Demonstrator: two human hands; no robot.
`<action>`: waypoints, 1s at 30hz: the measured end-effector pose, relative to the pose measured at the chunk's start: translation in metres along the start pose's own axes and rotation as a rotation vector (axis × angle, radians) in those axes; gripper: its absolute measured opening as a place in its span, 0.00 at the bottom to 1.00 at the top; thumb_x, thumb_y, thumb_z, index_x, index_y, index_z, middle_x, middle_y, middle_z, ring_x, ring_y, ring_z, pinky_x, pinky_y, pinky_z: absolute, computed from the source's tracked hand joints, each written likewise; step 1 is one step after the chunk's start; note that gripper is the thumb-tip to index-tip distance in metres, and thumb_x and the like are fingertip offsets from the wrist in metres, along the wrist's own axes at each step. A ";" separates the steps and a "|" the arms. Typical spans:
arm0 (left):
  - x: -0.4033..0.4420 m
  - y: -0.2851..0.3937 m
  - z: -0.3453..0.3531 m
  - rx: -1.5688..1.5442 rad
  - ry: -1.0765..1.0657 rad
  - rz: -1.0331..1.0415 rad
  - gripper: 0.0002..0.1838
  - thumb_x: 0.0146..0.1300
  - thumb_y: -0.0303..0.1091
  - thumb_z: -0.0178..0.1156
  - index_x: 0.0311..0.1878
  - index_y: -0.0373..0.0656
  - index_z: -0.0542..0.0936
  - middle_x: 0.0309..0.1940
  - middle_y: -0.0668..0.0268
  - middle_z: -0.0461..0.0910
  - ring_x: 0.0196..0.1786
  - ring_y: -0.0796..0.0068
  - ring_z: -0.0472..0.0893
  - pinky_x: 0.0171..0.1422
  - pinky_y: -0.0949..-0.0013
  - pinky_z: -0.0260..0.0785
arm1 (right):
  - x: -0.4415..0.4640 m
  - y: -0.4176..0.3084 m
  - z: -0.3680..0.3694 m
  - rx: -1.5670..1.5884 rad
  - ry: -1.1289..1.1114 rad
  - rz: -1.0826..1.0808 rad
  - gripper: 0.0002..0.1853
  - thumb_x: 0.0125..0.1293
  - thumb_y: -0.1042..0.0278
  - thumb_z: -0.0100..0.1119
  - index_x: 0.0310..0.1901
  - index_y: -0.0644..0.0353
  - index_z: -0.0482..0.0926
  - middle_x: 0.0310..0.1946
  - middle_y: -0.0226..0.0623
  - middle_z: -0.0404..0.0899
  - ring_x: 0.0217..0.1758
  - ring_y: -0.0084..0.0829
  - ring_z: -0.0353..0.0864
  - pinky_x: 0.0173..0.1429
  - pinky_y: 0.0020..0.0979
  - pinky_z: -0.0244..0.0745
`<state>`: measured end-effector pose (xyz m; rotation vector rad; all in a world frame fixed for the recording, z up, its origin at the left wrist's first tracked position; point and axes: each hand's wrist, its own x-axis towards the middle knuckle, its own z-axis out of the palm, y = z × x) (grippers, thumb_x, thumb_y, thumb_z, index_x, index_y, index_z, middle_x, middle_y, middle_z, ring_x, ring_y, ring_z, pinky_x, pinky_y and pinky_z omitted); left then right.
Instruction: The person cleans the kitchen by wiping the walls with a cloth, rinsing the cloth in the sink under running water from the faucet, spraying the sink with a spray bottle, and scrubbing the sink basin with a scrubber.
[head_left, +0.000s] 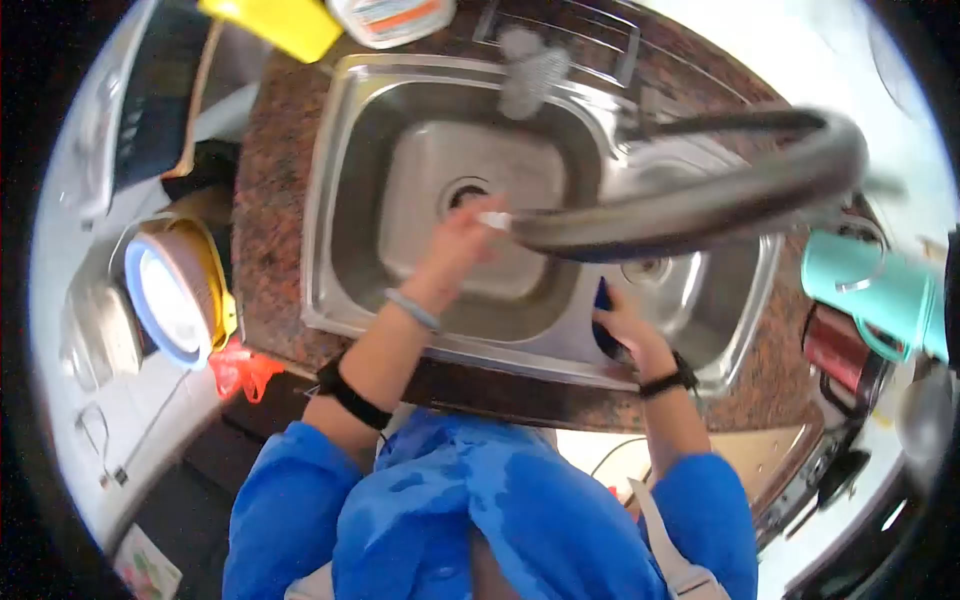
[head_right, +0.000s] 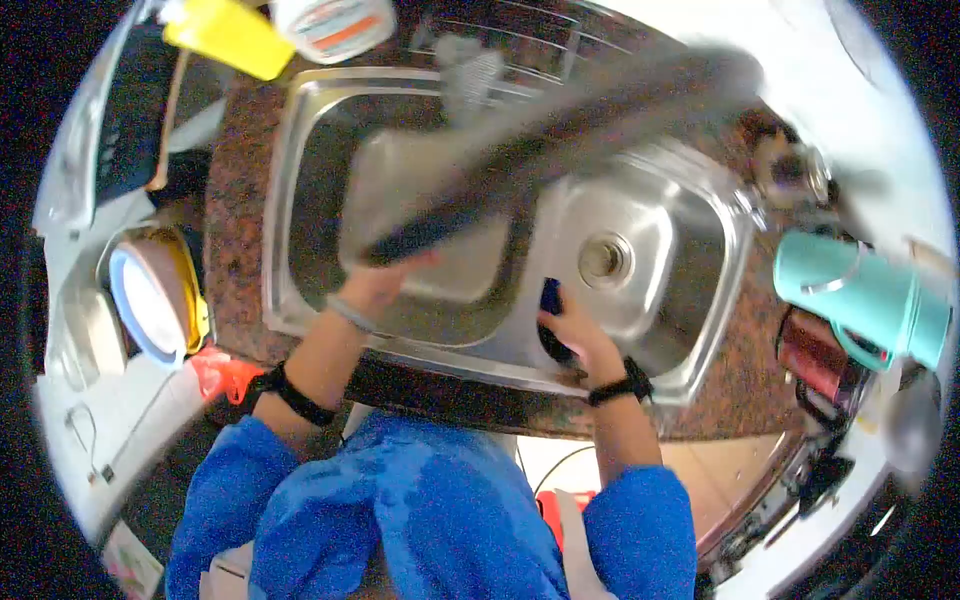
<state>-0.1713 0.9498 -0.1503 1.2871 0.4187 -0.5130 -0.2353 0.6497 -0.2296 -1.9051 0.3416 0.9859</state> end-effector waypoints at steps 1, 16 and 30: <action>0.004 -0.018 0.001 0.058 -0.054 -0.103 0.23 0.68 0.44 0.55 0.65 0.49 0.72 0.58 0.68 0.74 0.58 0.74 0.73 0.55 0.65 0.70 | -0.014 -0.010 -0.006 0.195 -0.017 0.022 0.26 0.59 0.73 0.64 0.60 0.62 0.69 0.47 0.39 0.78 0.47 0.33 0.78 0.52 0.34 0.74; 0.038 0.011 -0.046 -0.752 -0.302 -0.159 0.25 0.74 0.55 0.42 0.58 0.45 0.75 0.49 0.67 0.79 0.50 0.73 0.78 0.57 0.66 0.72 | 0.035 -0.210 0.137 0.821 0.250 -0.463 0.29 0.67 0.71 0.60 0.68 0.58 0.62 0.56 0.38 0.74 0.55 0.31 0.76 0.57 0.31 0.74; -0.102 0.034 -0.225 -0.096 0.289 0.228 0.25 0.72 0.31 0.50 0.71 0.41 0.63 0.71 0.63 0.62 0.64 0.70 0.71 0.65 0.69 0.66 | 0.226 -0.314 0.239 1.193 0.456 -0.276 0.17 0.62 0.77 0.54 0.53 0.54 0.71 0.44 0.36 0.78 0.43 0.34 0.75 0.50 0.42 0.73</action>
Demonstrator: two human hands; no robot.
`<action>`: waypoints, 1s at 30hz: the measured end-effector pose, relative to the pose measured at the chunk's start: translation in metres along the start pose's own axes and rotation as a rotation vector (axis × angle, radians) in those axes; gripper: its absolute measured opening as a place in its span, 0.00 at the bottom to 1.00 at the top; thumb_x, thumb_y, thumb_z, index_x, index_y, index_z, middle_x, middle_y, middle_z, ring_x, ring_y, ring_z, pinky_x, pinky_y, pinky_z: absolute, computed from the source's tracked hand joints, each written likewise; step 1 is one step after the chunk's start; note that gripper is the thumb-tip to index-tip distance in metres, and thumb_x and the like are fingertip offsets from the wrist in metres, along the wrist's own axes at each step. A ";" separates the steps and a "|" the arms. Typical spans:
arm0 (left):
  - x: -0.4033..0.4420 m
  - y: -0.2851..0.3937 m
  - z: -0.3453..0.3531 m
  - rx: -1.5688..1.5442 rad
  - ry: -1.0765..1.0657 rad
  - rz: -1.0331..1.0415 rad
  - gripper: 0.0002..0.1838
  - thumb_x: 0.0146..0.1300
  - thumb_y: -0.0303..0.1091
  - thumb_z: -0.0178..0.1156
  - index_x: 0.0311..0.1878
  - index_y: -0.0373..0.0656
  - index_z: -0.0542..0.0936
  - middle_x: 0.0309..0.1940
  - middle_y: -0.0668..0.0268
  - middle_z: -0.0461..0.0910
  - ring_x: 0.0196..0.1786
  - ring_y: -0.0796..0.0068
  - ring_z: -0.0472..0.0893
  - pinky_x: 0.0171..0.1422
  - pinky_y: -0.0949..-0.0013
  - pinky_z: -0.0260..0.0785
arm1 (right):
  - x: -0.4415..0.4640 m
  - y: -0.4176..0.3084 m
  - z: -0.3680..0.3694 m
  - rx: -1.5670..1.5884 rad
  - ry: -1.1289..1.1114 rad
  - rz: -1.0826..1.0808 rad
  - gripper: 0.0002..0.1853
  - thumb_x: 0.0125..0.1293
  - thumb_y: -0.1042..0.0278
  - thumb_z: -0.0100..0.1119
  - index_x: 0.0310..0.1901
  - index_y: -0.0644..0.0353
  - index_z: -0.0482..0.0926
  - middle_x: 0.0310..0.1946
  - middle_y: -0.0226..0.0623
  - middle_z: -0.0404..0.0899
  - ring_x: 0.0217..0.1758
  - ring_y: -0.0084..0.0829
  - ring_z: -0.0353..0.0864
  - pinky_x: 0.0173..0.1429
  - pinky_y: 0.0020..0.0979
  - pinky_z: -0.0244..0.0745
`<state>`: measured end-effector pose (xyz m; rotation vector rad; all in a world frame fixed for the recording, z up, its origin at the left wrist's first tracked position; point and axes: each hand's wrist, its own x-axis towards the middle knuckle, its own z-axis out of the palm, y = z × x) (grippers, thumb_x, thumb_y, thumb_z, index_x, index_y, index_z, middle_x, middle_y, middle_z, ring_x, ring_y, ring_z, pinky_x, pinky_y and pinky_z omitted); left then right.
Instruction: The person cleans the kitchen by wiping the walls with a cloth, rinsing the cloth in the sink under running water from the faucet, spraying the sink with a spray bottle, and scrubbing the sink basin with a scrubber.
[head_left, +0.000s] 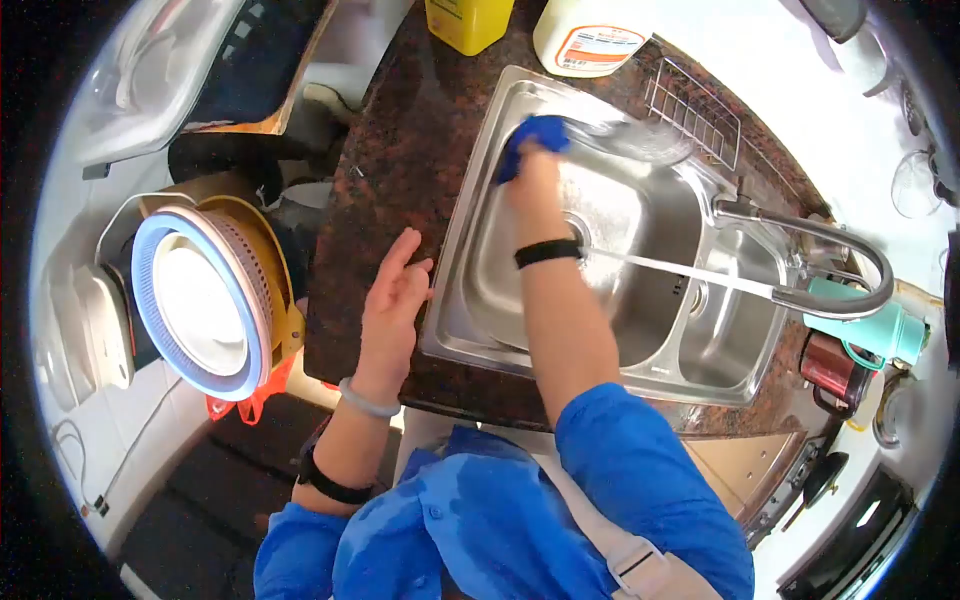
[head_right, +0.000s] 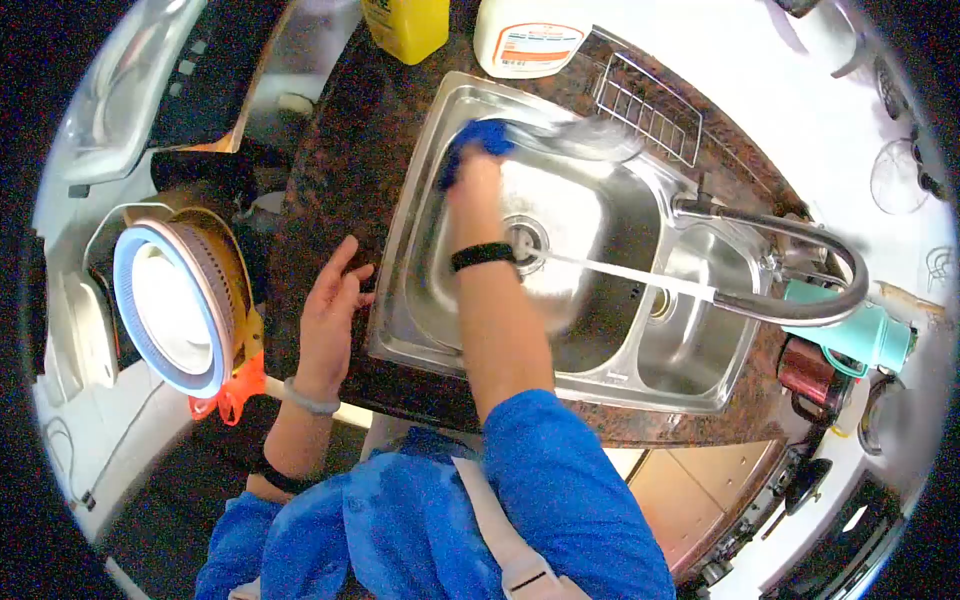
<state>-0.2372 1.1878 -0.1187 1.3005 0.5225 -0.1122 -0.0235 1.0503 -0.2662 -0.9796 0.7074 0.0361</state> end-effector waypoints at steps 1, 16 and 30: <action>0.003 0.002 0.000 -0.003 -0.011 0.000 0.25 0.72 0.31 0.50 0.71 0.41 0.63 0.71 0.63 0.62 0.64 0.70 0.71 0.65 0.69 0.66 | -0.019 0.018 -0.001 -0.152 -0.051 -0.116 0.20 0.59 0.79 0.55 0.54 0.56 0.70 0.43 0.37 0.78 0.45 0.34 0.75 0.51 0.41 0.72; 0.106 -0.117 0.150 1.708 -1.067 0.128 0.34 0.60 0.55 0.58 0.70 0.62 0.66 0.76 0.57 0.48 0.74 0.35 0.46 0.69 0.27 0.46 | -0.083 -0.188 -0.201 -2.099 -0.379 -0.513 0.11 0.55 0.71 0.56 0.39 0.57 0.83 0.45 0.45 0.79 0.45 0.50 0.78 0.49 0.48 0.75; 0.071 -0.150 0.130 1.663 -1.035 0.112 0.17 0.58 0.31 0.55 0.51 0.44 0.81 0.58 0.47 0.75 0.56 0.48 0.79 0.62 0.51 0.69 | -0.057 -0.144 -0.249 -2.308 -0.626 -0.426 0.18 0.60 0.70 0.50 0.51 0.66 0.76 0.42 0.58 0.76 0.41 0.54 0.79 0.47 0.51 0.75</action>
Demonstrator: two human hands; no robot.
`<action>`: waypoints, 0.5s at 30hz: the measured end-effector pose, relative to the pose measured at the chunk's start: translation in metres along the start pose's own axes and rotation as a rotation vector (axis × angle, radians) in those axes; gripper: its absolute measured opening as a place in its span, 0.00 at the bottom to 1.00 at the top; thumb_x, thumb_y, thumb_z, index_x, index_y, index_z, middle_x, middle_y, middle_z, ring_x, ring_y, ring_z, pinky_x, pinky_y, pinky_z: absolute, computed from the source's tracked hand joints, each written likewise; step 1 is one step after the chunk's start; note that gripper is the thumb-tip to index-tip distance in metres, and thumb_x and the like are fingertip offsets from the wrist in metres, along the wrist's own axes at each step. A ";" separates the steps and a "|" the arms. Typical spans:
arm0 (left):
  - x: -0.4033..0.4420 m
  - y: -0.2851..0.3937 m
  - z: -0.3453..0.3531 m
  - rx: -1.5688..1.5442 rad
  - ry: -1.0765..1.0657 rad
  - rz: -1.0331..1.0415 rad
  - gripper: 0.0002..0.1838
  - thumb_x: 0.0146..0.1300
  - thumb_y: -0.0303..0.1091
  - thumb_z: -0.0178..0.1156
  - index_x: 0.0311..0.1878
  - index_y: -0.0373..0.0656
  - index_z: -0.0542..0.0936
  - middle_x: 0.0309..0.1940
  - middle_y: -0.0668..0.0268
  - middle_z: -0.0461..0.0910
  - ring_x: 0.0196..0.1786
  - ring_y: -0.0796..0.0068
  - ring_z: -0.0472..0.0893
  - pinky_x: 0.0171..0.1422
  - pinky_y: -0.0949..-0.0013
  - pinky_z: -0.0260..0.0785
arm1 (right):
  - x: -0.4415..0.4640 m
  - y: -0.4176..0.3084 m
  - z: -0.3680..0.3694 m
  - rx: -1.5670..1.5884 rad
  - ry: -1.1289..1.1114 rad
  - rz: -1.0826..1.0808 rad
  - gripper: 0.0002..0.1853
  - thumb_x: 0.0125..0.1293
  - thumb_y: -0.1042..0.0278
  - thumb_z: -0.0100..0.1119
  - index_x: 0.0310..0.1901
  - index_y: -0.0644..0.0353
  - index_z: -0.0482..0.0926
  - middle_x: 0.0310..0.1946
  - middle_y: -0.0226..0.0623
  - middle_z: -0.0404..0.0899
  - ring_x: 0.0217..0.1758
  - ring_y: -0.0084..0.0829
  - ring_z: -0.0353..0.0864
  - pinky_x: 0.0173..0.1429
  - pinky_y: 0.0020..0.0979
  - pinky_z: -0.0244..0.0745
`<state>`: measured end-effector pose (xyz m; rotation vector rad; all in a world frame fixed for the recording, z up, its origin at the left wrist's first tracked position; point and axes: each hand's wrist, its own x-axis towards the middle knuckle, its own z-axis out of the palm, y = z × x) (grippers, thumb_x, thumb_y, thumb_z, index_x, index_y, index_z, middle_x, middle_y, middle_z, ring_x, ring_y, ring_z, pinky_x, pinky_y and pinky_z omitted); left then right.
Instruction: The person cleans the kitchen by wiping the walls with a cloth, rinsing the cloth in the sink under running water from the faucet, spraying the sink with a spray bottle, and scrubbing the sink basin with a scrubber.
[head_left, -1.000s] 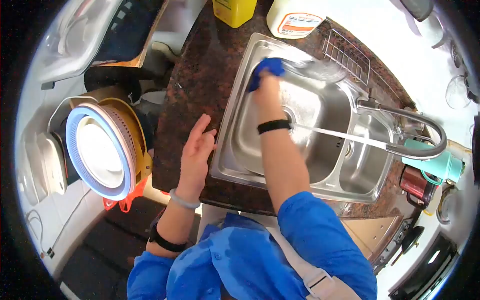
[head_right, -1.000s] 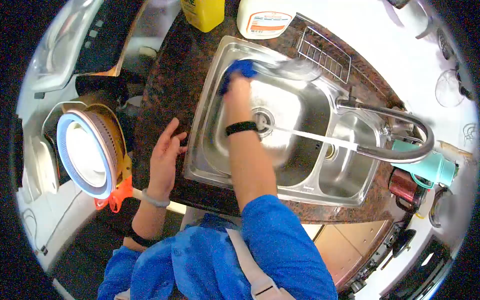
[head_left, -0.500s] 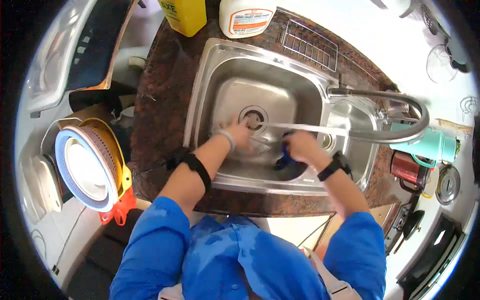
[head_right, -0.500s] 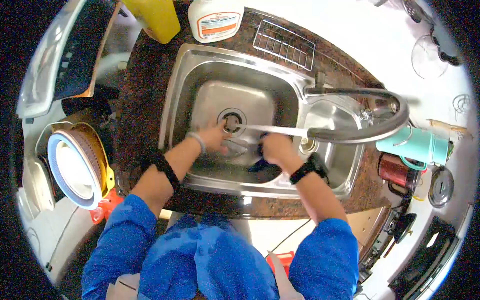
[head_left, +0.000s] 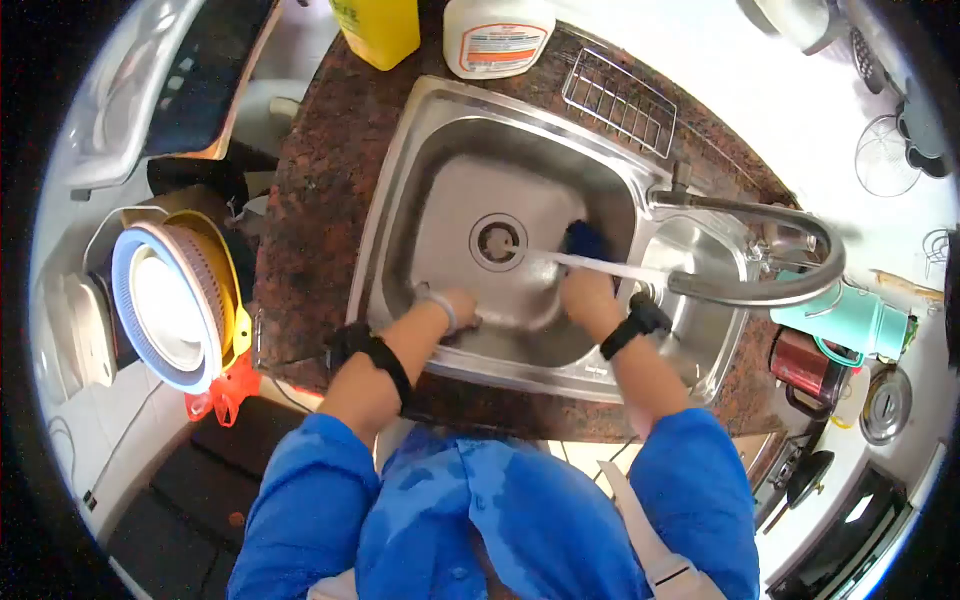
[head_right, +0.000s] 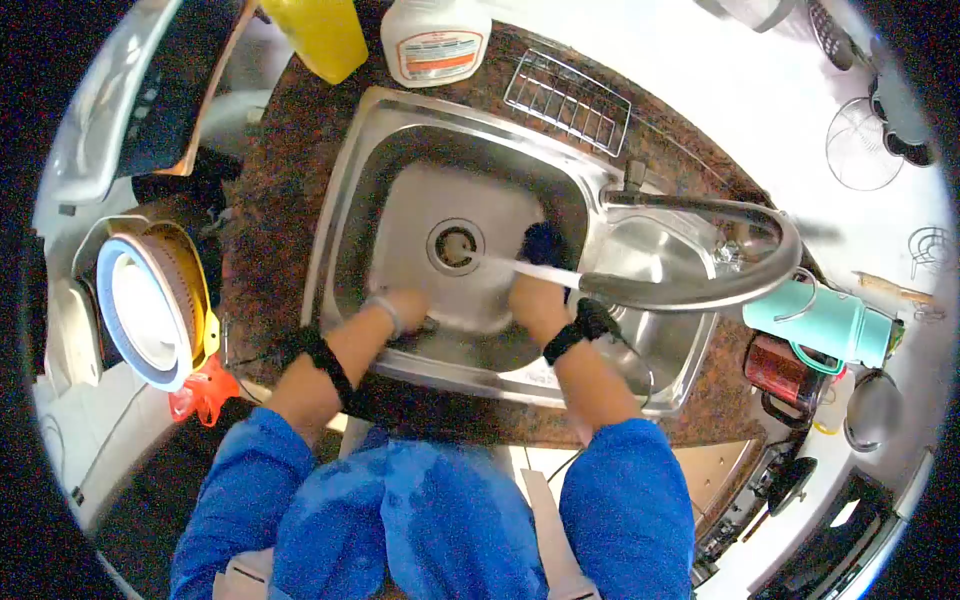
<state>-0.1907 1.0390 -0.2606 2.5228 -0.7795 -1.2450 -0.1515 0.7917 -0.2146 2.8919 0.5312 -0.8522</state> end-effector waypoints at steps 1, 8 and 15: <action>-0.026 0.004 -0.044 -0.157 -0.001 -0.048 0.16 0.56 0.29 0.55 0.48 0.42 0.82 0.51 0.47 0.78 0.53 0.49 0.80 0.59 0.52 0.70 | -0.022 -0.021 -0.010 0.081 -0.229 0.012 0.18 0.59 0.71 0.51 0.51 0.67 0.76 0.44 0.59 0.77 0.41 0.56 0.81 0.47 0.52 0.76; -0.019 0.031 -0.297 -0.168 1.115 0.268 0.10 0.61 0.31 0.56 0.44 0.39 0.78 0.36 0.46 0.81 0.42 0.44 0.80 0.48 0.48 0.72 | -0.053 -0.046 -0.038 0.837 -0.339 -0.310 0.15 0.55 0.76 0.60 0.47 0.60 0.82 0.48 0.44 0.78 0.50 0.46 0.79 0.57 0.40 0.73; 0.022 0.050 -0.296 -0.191 1.153 0.444 0.25 0.62 0.42 0.60 0.60 0.38 0.73 0.53 0.43 0.75 0.59 0.45 0.74 0.65 0.55 0.65 | -0.023 -0.035 -0.102 1.127 0.626 -0.244 0.11 0.54 0.79 0.64 0.40 0.58 0.82 0.41 0.40 0.78 0.49 0.37 0.77 0.58 0.32 0.69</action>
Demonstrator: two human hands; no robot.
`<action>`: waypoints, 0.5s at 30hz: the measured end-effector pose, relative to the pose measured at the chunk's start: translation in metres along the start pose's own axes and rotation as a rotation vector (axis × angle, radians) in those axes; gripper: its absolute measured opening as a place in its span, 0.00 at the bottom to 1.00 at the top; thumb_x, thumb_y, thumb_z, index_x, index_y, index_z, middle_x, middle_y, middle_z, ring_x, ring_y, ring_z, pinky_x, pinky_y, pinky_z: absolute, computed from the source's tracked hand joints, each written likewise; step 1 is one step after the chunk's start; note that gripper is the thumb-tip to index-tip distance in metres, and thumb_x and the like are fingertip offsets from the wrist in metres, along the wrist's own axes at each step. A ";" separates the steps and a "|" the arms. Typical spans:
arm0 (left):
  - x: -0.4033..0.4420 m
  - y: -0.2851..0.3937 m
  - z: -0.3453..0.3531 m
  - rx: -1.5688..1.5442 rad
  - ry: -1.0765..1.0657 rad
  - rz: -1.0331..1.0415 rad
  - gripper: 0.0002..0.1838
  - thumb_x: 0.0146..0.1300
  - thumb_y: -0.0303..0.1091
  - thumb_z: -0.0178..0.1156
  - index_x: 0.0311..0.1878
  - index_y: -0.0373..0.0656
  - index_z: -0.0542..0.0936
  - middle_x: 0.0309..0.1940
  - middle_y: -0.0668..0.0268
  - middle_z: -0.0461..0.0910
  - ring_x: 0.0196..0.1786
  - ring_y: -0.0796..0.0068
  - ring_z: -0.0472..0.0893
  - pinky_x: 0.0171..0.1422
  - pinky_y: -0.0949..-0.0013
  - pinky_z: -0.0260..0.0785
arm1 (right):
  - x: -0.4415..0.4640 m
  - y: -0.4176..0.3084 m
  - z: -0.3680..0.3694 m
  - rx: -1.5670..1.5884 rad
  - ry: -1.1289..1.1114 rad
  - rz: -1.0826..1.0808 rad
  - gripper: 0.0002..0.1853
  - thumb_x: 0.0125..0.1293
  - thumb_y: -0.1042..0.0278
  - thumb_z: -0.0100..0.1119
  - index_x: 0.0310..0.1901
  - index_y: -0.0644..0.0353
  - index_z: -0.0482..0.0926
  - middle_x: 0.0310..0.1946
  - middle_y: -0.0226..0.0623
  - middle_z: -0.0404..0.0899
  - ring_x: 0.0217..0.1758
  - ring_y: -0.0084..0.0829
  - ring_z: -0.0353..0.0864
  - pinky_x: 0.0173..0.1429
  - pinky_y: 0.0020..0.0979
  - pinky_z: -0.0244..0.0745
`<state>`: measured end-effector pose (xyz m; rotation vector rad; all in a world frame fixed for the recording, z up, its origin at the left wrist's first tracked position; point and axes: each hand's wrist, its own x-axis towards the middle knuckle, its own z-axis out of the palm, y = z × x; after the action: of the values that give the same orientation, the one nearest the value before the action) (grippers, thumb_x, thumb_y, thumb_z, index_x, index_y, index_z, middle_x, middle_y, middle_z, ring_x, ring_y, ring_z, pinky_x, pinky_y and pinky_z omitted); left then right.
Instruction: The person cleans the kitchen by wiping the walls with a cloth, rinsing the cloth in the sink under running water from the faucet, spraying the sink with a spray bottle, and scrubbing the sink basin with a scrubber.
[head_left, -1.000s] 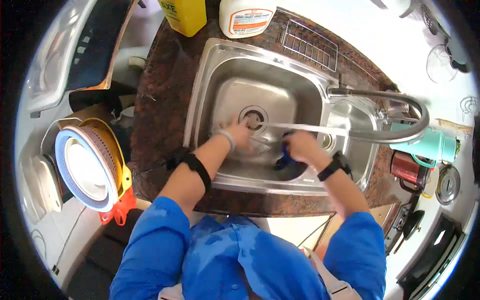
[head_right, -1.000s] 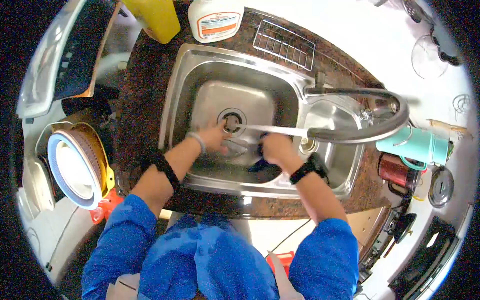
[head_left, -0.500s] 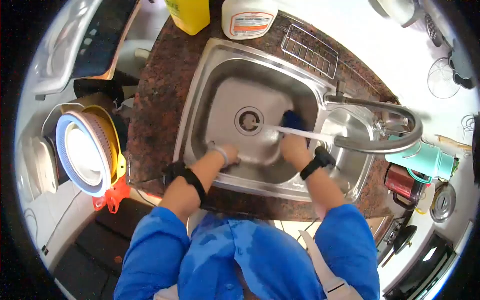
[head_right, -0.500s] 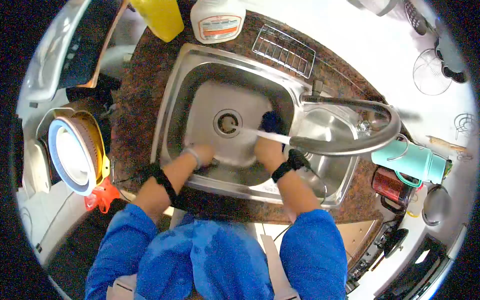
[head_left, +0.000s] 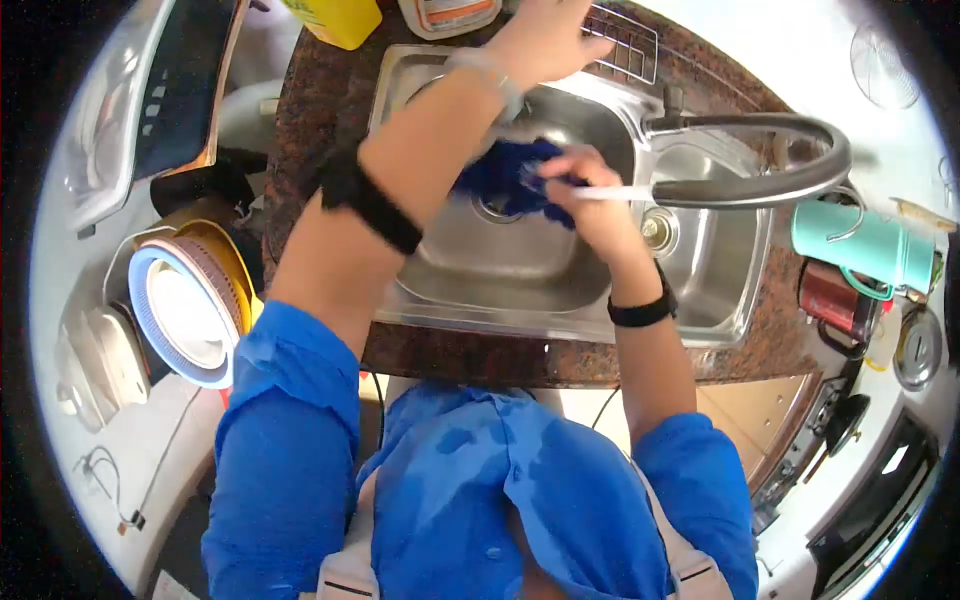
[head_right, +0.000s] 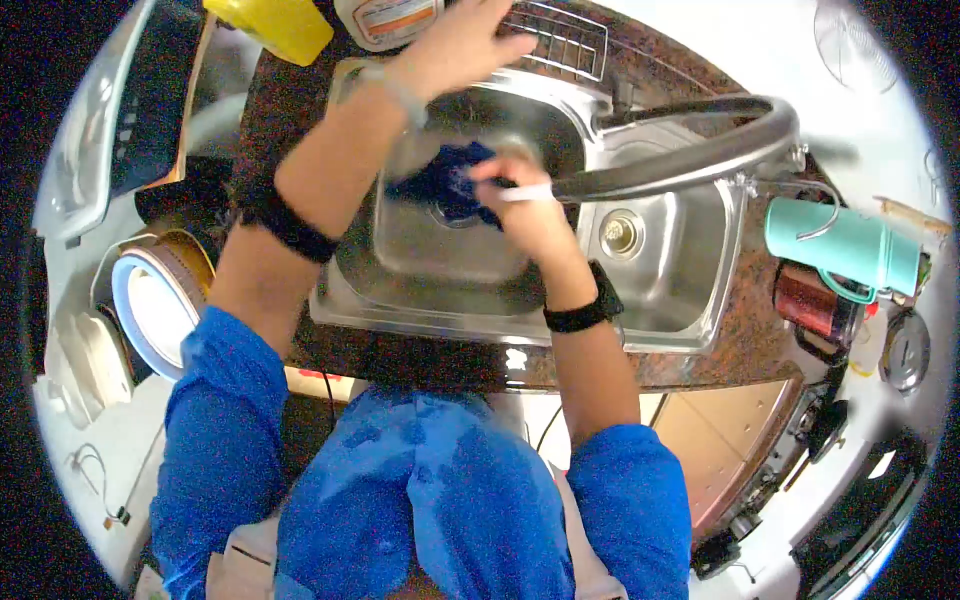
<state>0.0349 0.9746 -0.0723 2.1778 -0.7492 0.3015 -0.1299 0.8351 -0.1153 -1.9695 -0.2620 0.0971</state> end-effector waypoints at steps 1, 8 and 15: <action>-0.024 -0.023 0.026 -0.008 0.093 0.015 0.29 0.65 0.46 0.59 0.62 0.34 0.71 0.55 0.47 0.76 0.63 0.51 0.72 0.69 0.58 0.61 | 0.006 0.007 -0.002 0.075 0.051 -0.026 0.10 0.53 0.79 0.64 0.39 0.57 0.82 0.41 0.40 0.78 0.48 0.37 0.77 0.58 0.32 0.69; -0.154 0.039 0.041 -1.744 0.068 -1.221 0.30 0.69 0.63 0.45 0.49 0.44 0.78 0.41 0.63 0.81 0.45 0.69 0.82 0.52 0.64 0.76 | -0.012 -0.011 0.050 -0.095 0.381 -0.120 0.19 0.53 0.68 0.70 0.46 0.60 0.77 0.44 0.40 0.77 0.51 0.37 0.76 0.58 0.35 0.70; -0.200 0.065 0.069 -1.001 0.016 -1.045 0.15 0.59 0.32 0.61 0.50 0.42 0.78 0.47 0.62 0.77 0.50 0.67 0.76 0.54 0.62 0.70 | -0.027 0.088 0.029 -0.103 0.332 0.273 0.13 0.59 0.69 0.65 0.46 0.62 0.78 0.39 0.44 0.80 0.43 0.41 0.80 0.50 0.37 0.73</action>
<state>-0.1658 0.9729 -0.1656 1.3165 0.3009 -0.5030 -0.1494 0.8210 -0.2085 -2.0770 0.2231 -0.0691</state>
